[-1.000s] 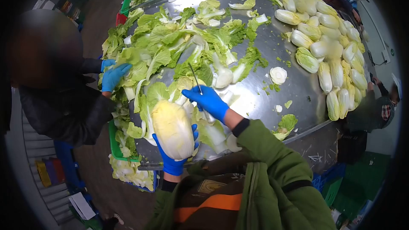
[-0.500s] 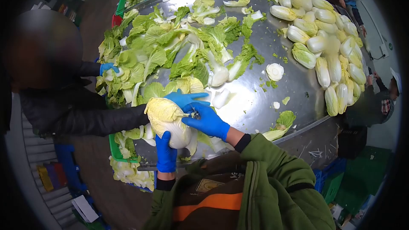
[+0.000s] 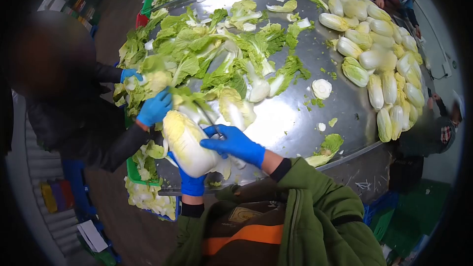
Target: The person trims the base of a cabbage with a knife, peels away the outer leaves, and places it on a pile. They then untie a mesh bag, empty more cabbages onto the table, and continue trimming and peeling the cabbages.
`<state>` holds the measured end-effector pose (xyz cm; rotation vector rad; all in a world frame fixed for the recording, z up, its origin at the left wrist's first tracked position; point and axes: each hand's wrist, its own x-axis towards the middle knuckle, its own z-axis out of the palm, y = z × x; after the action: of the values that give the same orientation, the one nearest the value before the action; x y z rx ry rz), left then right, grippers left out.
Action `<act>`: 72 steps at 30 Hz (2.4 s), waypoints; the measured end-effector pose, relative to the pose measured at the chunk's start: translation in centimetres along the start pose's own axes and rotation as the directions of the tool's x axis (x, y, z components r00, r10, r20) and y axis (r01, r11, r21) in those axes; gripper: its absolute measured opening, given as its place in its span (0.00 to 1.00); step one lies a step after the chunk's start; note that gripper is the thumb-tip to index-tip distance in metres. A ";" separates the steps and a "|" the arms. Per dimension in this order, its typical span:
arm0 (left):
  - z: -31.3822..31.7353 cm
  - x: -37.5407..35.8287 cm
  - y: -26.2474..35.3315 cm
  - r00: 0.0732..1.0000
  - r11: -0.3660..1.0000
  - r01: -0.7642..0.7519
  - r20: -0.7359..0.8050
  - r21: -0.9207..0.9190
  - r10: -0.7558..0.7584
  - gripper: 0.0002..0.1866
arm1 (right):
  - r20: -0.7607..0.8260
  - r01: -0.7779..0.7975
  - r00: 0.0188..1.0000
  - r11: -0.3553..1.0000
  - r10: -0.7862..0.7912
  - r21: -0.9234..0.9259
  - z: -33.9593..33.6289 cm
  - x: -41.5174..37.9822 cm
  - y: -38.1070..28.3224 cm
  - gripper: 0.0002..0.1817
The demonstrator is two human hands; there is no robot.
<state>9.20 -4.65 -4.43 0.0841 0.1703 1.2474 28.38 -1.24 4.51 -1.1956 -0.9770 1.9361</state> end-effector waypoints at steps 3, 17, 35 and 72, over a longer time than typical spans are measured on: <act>2.9 0.5 0.0 0.933 0.846 0.087 -0.340 0.526 0.115 0.40 | -0.099 0.067 0.993 0.995 -0.060 0.076 -0.5 0.8 0.7 0.28; -0.2 -2.6 0.4 0.962 0.646 0.136 -0.255 0.752 0.095 0.38 | -0.033 0.121 0.989 0.914 -0.145 -0.387 -0.7 1.1 2.4 0.25; 0.9 -1.6 1.5 0.986 0.976 0.114 -0.096 -0.186 -0.133 0.54 | -0.428 0.093 0.899 0.995 -0.098 -0.032 -4.2 2.3 -0.3 0.25; 2.3 3.4 -8.9 0.944 0.591 0.317 -0.304 0.742 -0.125 0.29 | -0.218 -0.111 0.969 0.993 0.119 0.046 -8.2 -4.7 7.2 0.21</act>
<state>18.96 -4.18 -3.80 0.6773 0.9093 0.8377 36.60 -6.71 -2.08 -1.4402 -0.7717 1.8512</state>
